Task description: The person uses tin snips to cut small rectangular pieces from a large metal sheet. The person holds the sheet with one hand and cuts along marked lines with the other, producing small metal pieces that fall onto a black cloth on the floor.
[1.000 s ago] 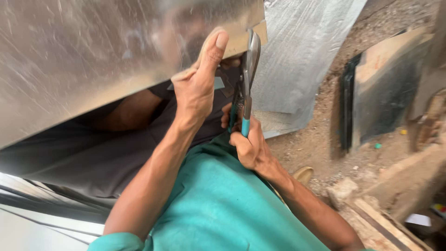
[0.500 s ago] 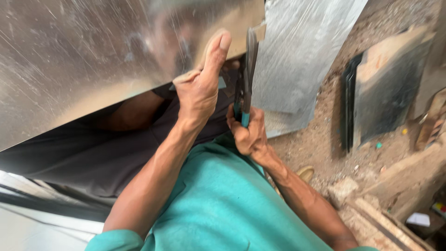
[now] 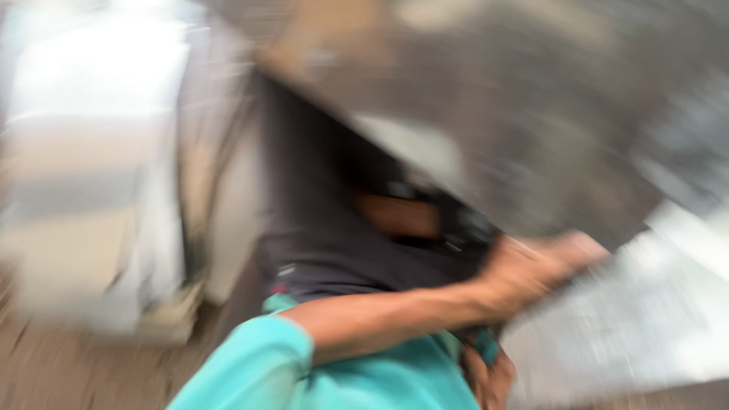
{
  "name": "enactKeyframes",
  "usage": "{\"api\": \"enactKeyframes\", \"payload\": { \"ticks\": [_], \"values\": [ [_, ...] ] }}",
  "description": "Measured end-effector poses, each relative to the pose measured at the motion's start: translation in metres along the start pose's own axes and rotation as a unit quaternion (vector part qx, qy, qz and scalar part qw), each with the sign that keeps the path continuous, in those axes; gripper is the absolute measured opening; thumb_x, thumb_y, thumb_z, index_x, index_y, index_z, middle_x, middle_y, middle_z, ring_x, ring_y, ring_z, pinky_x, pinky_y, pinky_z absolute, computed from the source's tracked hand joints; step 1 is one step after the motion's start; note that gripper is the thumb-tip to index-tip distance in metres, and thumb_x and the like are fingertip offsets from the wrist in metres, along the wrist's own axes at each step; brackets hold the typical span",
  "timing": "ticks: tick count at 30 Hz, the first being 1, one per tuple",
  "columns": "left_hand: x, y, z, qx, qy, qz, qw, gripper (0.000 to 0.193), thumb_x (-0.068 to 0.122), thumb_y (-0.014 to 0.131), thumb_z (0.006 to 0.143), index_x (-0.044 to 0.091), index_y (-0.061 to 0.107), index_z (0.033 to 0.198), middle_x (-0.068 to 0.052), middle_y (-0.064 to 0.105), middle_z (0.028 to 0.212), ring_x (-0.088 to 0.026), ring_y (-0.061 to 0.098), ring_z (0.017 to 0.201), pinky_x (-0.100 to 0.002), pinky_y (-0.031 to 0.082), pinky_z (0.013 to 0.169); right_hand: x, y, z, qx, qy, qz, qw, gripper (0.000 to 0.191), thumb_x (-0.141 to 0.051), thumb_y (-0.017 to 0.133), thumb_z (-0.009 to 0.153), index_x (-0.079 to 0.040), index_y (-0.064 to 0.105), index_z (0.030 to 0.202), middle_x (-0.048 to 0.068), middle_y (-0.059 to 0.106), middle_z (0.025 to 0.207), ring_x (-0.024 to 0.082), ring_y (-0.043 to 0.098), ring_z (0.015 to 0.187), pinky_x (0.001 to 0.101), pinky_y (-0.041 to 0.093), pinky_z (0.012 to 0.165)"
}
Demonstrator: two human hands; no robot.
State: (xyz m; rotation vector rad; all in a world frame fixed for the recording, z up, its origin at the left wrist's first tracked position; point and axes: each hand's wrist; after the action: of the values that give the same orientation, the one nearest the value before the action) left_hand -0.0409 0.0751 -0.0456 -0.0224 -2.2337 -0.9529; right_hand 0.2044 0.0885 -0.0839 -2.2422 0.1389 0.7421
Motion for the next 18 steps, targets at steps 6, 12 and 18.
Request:
{"api": "enactKeyframes", "payload": {
  "ticks": [6,12,18],
  "values": [
    [0.121,-0.100,-0.044,-0.056,0.183,0.218,0.957,0.025,0.036,0.055,0.100,0.020,0.071,0.110,0.000,0.074,0.111,-0.007,0.070,0.100,-0.023,0.057,0.096,-0.011,0.003,0.035,-0.011,0.032,-0.094,0.995,0.031,-0.008,0.067,0.066,0.005,0.076,0.092,0.021,0.070,0.066,0.030,0.071,0.064,0.0396,0.055,0.068],
    [0.211,-0.266,-0.090,0.350,0.373,-0.258,0.819,0.034,0.036,0.059,0.102,0.004,0.067,0.112,-0.007,0.071,0.095,-0.018,0.066,0.085,-0.031,0.059,0.080,-0.046,-0.007,0.024,-0.067,0.007,-0.090,0.994,0.020,-0.012,0.065,0.073,0.004,0.072,0.084,0.018,0.064,0.065,0.029,0.066,0.058,0.0393,0.053,0.062],
    [0.274,-0.225,-0.093,0.385,0.492,0.269,0.733,0.017,0.017,0.067,0.104,0.000,0.067,0.106,-0.008,0.067,0.086,-0.017,0.063,0.075,-0.031,0.052,0.069,-0.057,-0.009,0.036,-0.069,0.026,-0.122,0.990,0.020,-0.008,0.068,0.066,0.004,0.074,0.081,0.019,0.069,0.058,0.026,0.069,0.057,0.0384,0.054,0.062]
  ]
}}
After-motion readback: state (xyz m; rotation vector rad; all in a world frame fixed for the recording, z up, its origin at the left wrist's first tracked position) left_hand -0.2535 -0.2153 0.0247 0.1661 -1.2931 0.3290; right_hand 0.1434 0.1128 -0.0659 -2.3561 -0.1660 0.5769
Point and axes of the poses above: each hand's wrist, its own z-axis towards the middle knuckle, its own y-axis out of the palm, x = y × z
